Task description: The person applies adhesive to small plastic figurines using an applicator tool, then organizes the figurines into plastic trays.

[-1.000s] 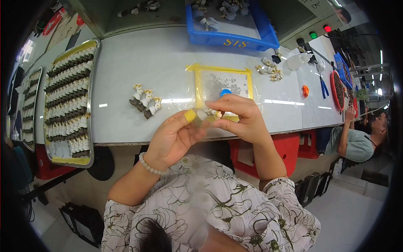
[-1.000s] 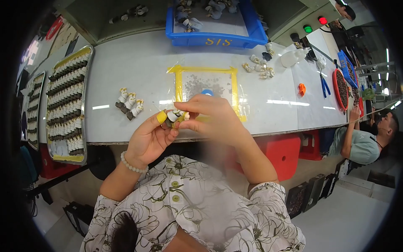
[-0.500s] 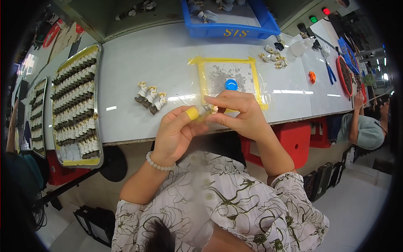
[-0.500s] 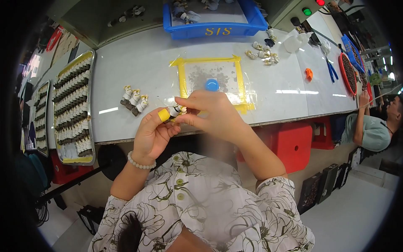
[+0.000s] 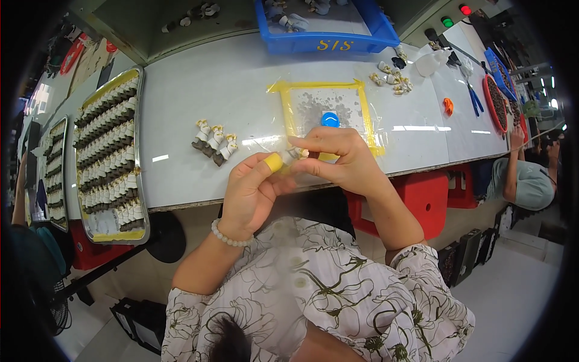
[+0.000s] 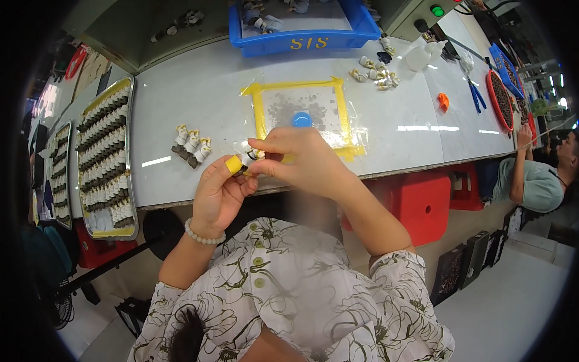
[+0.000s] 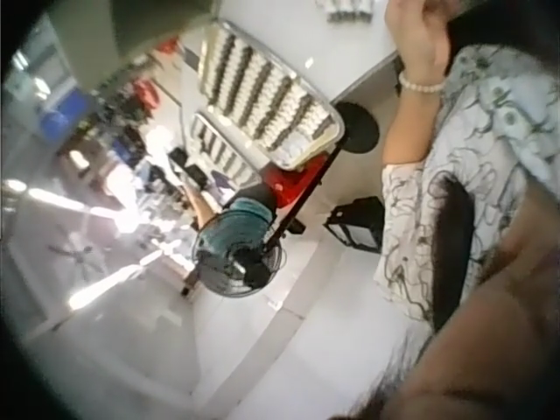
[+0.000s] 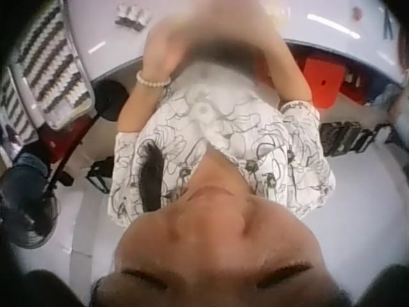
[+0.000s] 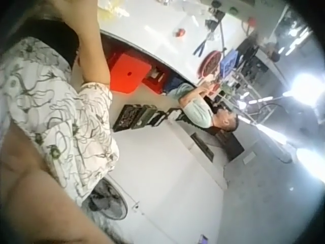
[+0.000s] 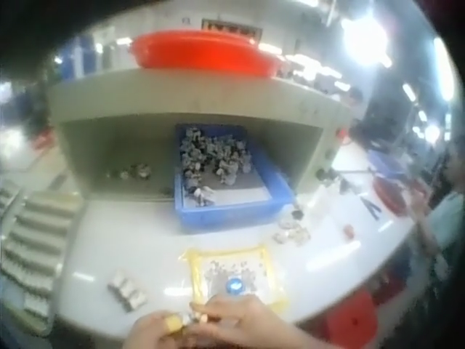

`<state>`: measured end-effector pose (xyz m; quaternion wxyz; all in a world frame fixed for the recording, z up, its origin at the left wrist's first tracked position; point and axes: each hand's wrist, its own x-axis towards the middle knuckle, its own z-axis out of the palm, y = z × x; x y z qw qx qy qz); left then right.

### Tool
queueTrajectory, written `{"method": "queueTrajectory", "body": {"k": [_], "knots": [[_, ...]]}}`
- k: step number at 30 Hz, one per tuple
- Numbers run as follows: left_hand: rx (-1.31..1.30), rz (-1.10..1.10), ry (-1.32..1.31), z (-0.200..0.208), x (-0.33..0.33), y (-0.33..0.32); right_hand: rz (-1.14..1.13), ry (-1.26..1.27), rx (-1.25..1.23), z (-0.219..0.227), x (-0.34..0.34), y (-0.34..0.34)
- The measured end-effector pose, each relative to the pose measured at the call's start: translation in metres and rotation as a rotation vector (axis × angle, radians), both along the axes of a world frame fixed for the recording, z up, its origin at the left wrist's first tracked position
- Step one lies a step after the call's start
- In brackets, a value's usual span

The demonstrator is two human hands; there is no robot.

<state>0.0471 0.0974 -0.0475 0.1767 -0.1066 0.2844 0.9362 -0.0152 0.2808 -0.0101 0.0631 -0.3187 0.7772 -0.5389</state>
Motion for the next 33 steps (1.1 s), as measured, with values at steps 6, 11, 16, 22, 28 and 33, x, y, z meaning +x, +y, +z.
{"method": "queueTrajectory", "body": {"k": [6, 11, 16, 22, 28, 33], "knots": [[-0.028, 0.044, -0.012, 0.005, 0.006, 0.002, 0.015, -0.133, -0.046, -0.003, 0.001, -0.003], [-0.092, 0.057, -0.017, 0.007, 0.013, 0.0, 0.067, -0.271, -0.079, -0.005, 0.003, -0.007], [-0.134, 0.082, 0.032, 0.008, 0.018, -0.003, 0.079, -0.284, -0.127, -0.01, 0.004, -0.012], [-0.08, 0.066, 0.054, 0.005, 0.023, -0.01, 0.09, -0.496, -0.225, -0.013, 0.009, -0.021], [-0.014, 0.06, 0.02, 0.008, 0.025, -0.015, 0.089, -0.567, -0.232, -0.015, 0.009, -0.027], [-0.328, 0.123, 0.148, 0.012, 0.028, -0.015, 0.115, -0.544, -0.262, -0.015, 0.007, -0.028]]}}
